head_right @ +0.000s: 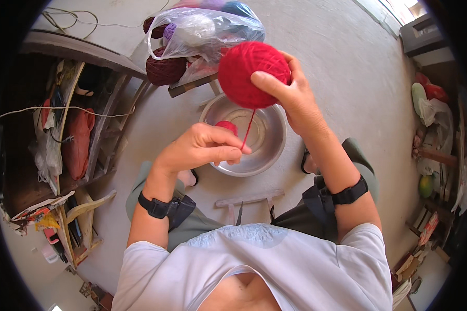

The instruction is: The person winds red yarn into a ball by hand, pulling the thread from a smaller ball in a metal bowl and rotating the main ball to take up the slack.

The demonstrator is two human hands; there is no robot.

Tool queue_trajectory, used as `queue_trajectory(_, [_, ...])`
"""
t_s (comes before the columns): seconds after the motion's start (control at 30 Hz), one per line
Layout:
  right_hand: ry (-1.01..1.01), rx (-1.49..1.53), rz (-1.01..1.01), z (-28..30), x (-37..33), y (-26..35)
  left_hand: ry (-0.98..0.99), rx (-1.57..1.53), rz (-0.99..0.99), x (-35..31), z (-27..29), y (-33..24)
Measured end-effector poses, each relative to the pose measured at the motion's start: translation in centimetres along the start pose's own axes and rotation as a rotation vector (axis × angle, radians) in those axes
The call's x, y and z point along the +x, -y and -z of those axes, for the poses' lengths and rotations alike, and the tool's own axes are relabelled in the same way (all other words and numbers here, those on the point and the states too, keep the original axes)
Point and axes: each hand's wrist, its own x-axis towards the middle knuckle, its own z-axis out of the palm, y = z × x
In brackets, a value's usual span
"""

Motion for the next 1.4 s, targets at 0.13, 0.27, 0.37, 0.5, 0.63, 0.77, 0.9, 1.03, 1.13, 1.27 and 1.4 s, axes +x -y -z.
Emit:
queue_trajectory(0.13, [0.105,-0.294,0.001,-1.0,-0.7,0.3,-0.051,-0.096,-0.210,-1.6,1.0,-0.6])
queue_trajectory(0.27, [0.320,-0.370,-0.141,-1.2,-1.4,0.0,-0.305,-0.086,-0.296,-1.9,2.3,-0.4])
queue_trajectory(0.37, [0.484,-0.370,-0.316,-1.6,-1.8,0.5,-0.414,-0.041,-0.277,-1.6,2.4,-0.1])
queue_trajectory(0.5, [0.621,-0.220,-0.427,-1.2,-1.8,0.1,-0.451,-0.041,-0.265,-1.4,2.5,0.2])
queue_trajectory(0.63, [0.711,0.045,-0.385,0.0,-1.8,-0.2,-0.521,-0.107,-0.318,-0.7,2.8,1.0])
queue_trajectory(0.77, [0.479,0.386,-0.203,2.5,-1.2,-0.2,-0.496,-0.174,-0.255,0.5,2.1,1.4])
queue_trajectory(0.9, [0.243,0.419,-0.025,1.4,-0.2,0.5,-0.309,-0.074,-0.082,1.6,0.8,2.0])
queue_trajectory(1.03, [0.124,0.182,-0.049,0.1,-0.1,0.8,-0.143,-0.036,-0.037,1.4,-0.2,1.6])
queue_trajectory(1.13, [0.032,-0.144,-0.012,-0.1,0.0,-0.1,-0.025,-0.042,-0.033,0.6,0.0,0.6])
queue_trajectory(1.27, [0.138,-0.437,0.023,-0.5,-0.4,-0.3,-0.005,-0.121,-0.203,-1.0,1.2,-0.1])
queue_trajectory(1.4, [0.308,-0.368,-0.133,-1.3,-1.3,-0.1,-0.259,-0.152,-0.340,-1.6,2.7,0.2])
